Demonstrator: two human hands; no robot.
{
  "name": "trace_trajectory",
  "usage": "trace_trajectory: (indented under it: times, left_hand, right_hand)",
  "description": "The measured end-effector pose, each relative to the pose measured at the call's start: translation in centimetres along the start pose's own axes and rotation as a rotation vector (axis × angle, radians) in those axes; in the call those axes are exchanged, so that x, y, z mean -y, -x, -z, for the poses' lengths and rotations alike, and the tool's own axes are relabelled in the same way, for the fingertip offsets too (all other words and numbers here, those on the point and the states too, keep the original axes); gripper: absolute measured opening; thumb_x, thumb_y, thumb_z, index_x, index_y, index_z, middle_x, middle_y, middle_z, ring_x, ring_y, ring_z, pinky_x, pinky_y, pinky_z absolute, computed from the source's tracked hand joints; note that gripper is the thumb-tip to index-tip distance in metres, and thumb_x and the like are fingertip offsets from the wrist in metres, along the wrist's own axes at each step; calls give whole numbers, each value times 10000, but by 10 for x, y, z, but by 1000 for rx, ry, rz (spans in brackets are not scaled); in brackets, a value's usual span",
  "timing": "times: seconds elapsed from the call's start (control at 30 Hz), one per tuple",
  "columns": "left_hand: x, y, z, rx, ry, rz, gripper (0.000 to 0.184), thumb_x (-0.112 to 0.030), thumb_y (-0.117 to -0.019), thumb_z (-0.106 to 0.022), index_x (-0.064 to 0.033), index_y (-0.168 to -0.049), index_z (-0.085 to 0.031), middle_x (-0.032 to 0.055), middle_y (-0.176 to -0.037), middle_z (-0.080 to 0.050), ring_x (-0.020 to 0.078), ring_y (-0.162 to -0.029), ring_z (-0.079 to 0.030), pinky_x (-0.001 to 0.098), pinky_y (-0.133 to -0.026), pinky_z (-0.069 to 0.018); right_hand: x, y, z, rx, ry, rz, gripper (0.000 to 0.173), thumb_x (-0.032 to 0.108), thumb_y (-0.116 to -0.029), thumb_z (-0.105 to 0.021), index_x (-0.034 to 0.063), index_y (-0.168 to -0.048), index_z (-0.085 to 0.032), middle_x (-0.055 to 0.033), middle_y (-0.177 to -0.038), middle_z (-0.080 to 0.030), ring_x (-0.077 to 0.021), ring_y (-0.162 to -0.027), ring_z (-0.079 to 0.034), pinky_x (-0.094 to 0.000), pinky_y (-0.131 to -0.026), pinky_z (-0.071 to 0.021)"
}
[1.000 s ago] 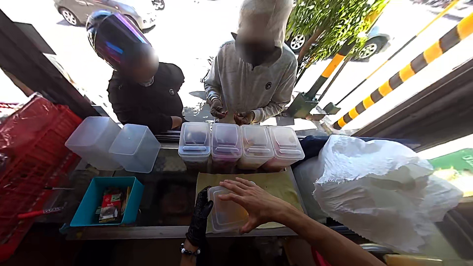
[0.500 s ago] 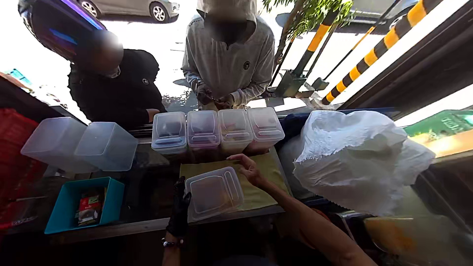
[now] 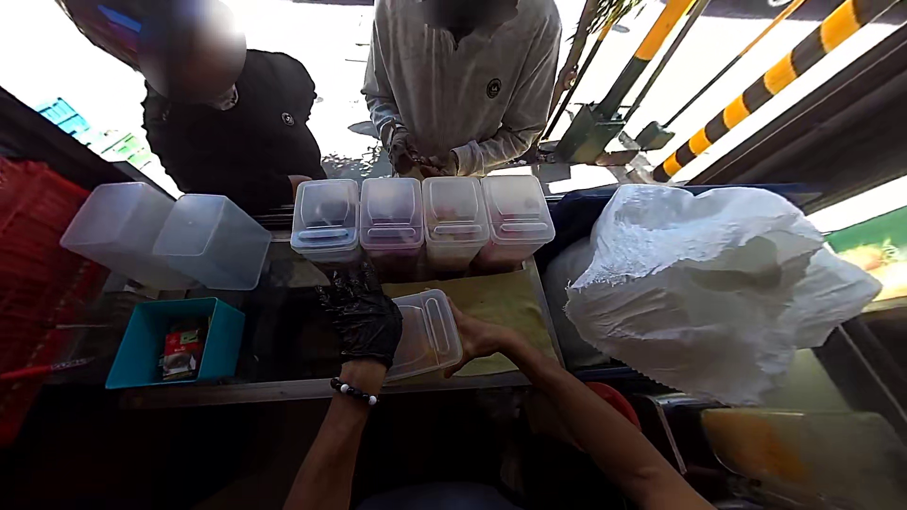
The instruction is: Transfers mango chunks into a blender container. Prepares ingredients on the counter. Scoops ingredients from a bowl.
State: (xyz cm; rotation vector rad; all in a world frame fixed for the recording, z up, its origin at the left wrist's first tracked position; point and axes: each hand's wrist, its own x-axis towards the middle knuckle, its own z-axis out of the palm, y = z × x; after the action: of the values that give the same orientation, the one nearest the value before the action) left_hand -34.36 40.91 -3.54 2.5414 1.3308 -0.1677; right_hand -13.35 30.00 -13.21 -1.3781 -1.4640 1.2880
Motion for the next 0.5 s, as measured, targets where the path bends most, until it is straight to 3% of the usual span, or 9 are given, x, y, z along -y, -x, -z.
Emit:
trace_trajectory:
  times: [0.07, 0.1, 0.17, 0.23, 0.3, 0.37, 0.43, 0.5]
  left_hand:
    - [-13, -26, -9, -171, -77, 30, 513, -295, -1047, -457, -94, -1519, -460, 245, -1535, -447, 452, -1462, -349, 705, -1165, -201]
    - [-13, -31, -13, -241, -120, 5, 571, -279, -1036, -436, -99, -1574, -371, 243, -1578, -396, 460, -1492, -299, 738, -1162, -133]
    - [-13, -31, -3, -197, -114, -53, 621, -279, -1031, -466, -65, -1592, -307, 286, -1574, -367, 515, -1472, -282, 794, -1125, -124]
    - [-9, -28, 21, -7, -81, -136, 666, -220, -1020, -515, -41, -1606, -256, 281, -1626, -277, 506, -1508, -206, 776, -1147, -82]
    - [13, -21, 37, -4, 8, -334, 643, -182, -991, -591, -12, -1564, -351, 281, -1608, -314, 480, -1496, -261, 722, -1175, -148]
    - [46, -10, 44, -148, 180, -549, 485, -193, -984, -636, -24, -1430, -550, 270, -1478, -493, 461, -1399, -429, 654, -1147, -316]
    - [72, -12, 50, -402, 240, -627, 345, -237, -978, -621, -88, -1281, -690, 199, -1348, -632, 413, -1304, -547, 597, -1109, -397]
    - [102, -12, 56, -696, 267, -615, 290, -248, -967, -577, -172, -1177, -762, 124, -1267, -708, 349, -1232, -634, 546, -1092, -440]
  right_hand:
    - [-3, 2, -3, -29, 17, 23, 1518, 290, -493, -1023, -7, -1604, -32, -194, -1591, -373, -170, -1445, -438, -303, -1200, -374]
    - [-4, 4, -5, -45, 16, 36, 1501, 279, -500, -1016, -34, -1594, -38, -200, -1572, -393, -159, -1428, -455, -290, -1189, -384]
    - [-2, 4, -7, -107, 11, 79, 1469, 310, -492, -1009, -56, -1574, -85, -176, -1527, -454, -111, -1382, -497, -257, -1167, -408]
    - [8, 5, -17, -190, 12, 101, 1439, 347, -461, -1004, -57, -1553, -160, -138, -1483, -506, -72, -1331, -531, -236, -1132, -439]
    - [22, 4, -30, -252, 17, 151, 1409, 376, -489, -998, -67, -1549, -182, -130, -1490, -503, -70, -1339, -525, -239, -1132, -445]
    - [50, 4, -50, -347, 24, 148, 1377, 397, -509, -996, -57, -1543, -209, -91, -1480, -523, -41, -1327, -531, -230, -1121, -458]
    - [81, -7, -78, -456, 52, 128, 1342, 405, -534, -997, -26, -1548, -230, -35, -1458, -556, 0, -1300, -548, -213, -1107, -477]
    - [101, -35, -111, -558, 156, 146, 1311, 463, -569, -968, -45, -1536, -244, -55, -1448, -556, 3, -1289, -552, -212, -1083, -490]
